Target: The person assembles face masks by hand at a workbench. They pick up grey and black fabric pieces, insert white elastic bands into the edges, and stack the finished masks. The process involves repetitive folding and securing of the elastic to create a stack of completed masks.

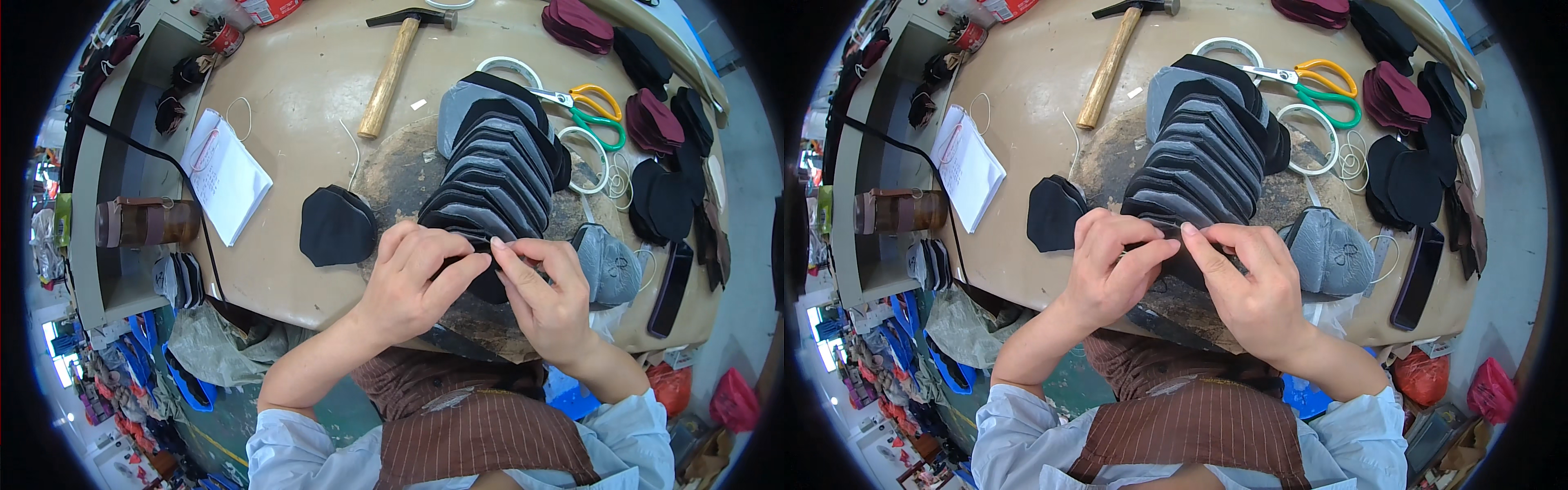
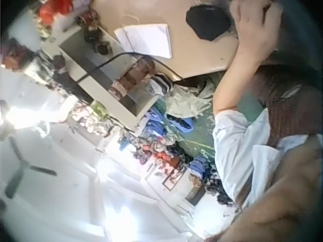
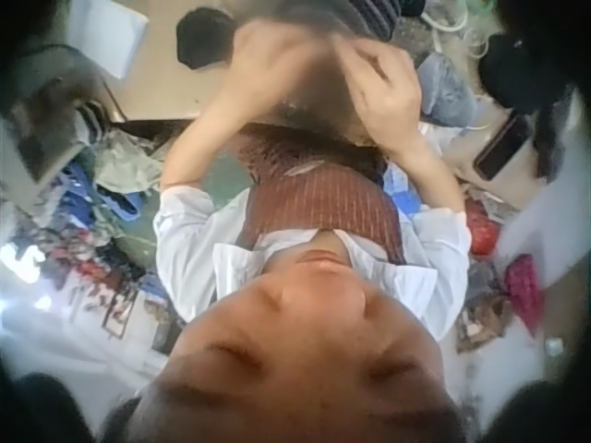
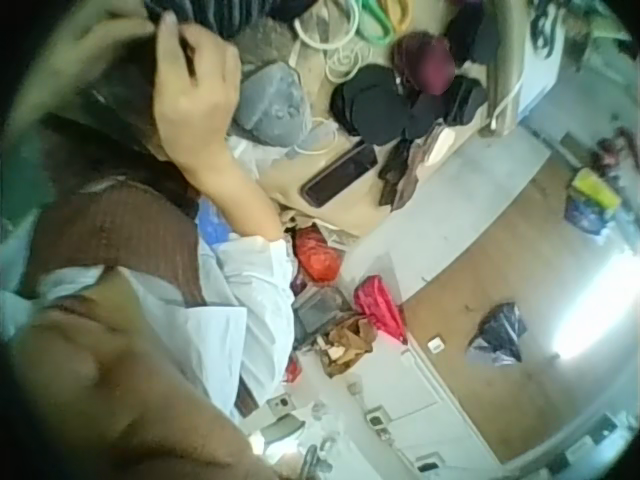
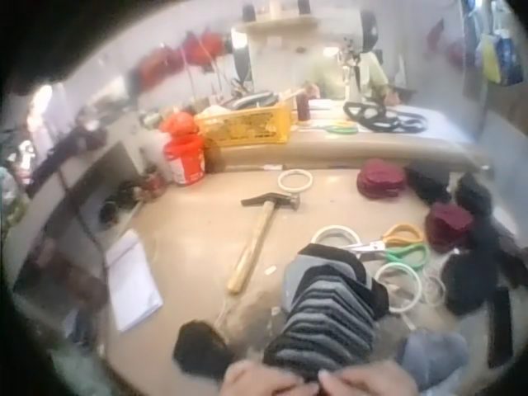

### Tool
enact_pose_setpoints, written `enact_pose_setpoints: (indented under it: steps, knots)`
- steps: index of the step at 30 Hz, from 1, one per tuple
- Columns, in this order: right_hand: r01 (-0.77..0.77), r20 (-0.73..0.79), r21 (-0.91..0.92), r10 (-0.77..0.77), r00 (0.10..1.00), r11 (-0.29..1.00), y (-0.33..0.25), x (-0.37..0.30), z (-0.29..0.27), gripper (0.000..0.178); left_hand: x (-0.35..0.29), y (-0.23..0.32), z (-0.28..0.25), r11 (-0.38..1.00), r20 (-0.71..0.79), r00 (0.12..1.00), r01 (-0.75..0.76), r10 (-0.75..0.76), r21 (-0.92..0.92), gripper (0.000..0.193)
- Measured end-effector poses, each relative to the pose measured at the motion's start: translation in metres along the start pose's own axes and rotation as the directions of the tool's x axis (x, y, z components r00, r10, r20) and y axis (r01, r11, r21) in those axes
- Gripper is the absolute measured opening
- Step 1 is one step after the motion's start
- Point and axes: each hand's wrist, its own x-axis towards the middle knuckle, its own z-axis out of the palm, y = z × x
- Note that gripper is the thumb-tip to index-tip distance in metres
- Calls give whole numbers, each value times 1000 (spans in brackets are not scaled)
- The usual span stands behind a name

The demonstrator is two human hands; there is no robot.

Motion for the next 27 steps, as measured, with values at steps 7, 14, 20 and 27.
enact_pose_setpoints:
  steps: [7,14,20,27]
  knots:
    - [-14,23,21,13,1000,1000,0,0,-2,47,6,5,-3,973,20,979,205,-204,-102,40]
    - [-59,52,142,52,997,988,-5,15,-16,36,-2,4,-3,943,-2,950,309,-312,-123,35]
    - [-117,267,188,63,962,975,-2,43,-19,20,-10,9,4,982,-85,978,191,-189,7,27]
    - [-88,271,-22,91,958,996,-11,44,-8,26,-52,48,-40,893,78,997,38,-3,-448,17]
